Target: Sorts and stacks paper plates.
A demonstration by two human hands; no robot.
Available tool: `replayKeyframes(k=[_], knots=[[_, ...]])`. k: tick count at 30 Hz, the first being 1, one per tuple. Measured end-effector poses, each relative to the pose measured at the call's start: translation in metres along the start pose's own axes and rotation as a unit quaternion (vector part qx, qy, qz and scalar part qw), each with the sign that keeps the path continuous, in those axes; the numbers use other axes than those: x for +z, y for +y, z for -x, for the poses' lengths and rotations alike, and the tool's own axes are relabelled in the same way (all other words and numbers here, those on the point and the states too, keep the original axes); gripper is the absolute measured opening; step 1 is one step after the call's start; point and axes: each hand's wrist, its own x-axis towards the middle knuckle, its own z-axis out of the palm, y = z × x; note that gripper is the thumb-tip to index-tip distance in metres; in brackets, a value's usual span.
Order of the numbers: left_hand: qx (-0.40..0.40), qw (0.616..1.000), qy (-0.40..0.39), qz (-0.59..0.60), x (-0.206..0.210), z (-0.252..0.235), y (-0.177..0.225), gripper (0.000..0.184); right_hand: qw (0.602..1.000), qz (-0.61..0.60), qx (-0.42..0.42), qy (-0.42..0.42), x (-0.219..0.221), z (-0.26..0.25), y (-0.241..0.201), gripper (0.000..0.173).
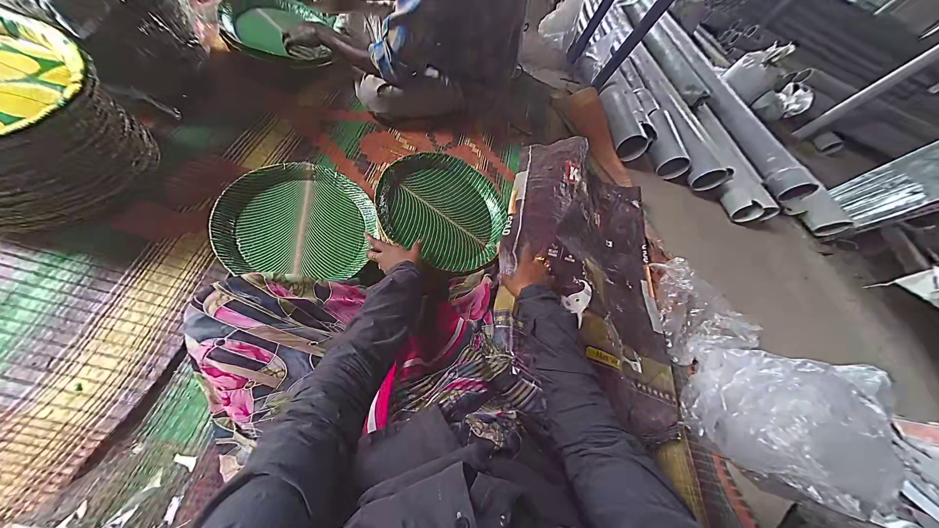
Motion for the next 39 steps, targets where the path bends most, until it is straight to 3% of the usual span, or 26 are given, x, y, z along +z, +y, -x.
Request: replayKeyframes(k=[3,6,9,11,13,16,18,20,24,29,34,36,39], knots=[[-0.072,0.996,0.018,0.042,0.009,0.003,-0.013,0.115,0.997,0.057,-0.027,-0.034,0.006,-0.010,-0.008,0.066],[-0.137,0.984,-0.040,0.111,0.020,0.007,-0.023,0.117,0.996,0.064,-0.051,-0.022,0.016,-0.014,-0.019,0.049],[-0.157,0.970,-0.106,0.153,0.021,0.005,-0.015,0.112,0.997,0.059,-0.055,0.021,0.031,-0.011,-0.022,0.054],[-0.175,0.960,-0.105,0.190,0.028,-0.012,-0.016,0.104,0.998,0.043,-0.047,0.029,0.031,-0.010,-0.021,0.078],[-0.167,0.951,-0.138,0.222,0.026,-0.031,-0.018,0.083,0.998,0.052,-0.033,0.022,0.027,-0.011,-0.020,0.087],[-0.110,0.933,-0.225,0.260,0.000,-0.045,-0.017,0.057,0.998,0.058,-0.032,0.009,0.023,-0.014,-0.025,0.060],[-0.084,0.932,-0.231,0.266,-0.019,-0.050,-0.015,0.051,0.997,0.056,-0.044,0.015,0.018,-0.018,-0.033,0.040],[-0.079,0.937,-0.226,0.255,-0.036,-0.058,-0.022,0.052,0.996,0.066,-0.062,0.016,0.016,-0.025,-0.042,0.031],[-0.101,0.934,-0.160,0.303,-0.064,-0.062,-0.039,0.055,0.993,0.074,-0.087,0.017,0.019,-0.035,-0.076,0.028],[-0.064,0.947,-0.096,0.301,-0.093,-0.060,-0.036,0.050,0.991,0.078,-0.088,-0.058,0.041,-0.022,-0.105,0.027],[-0.141,0.920,-0.094,0.354,-0.081,-0.068,-0.040,0.056,0.991,0.058,-0.054,-0.109,0.051,0.002,-0.099,0.036],[-0.167,0.909,-0.113,0.364,-0.066,-0.073,-0.046,0.059,0.981,0.090,-0.105,-0.134,0.052,0.006,-0.101,0.032],[-0.165,0.933,-0.113,0.299,-0.061,-0.067,-0.044,0.062,0.941,0.178,-0.219,-0.189,0.054,0.022,-0.111,0.029]])
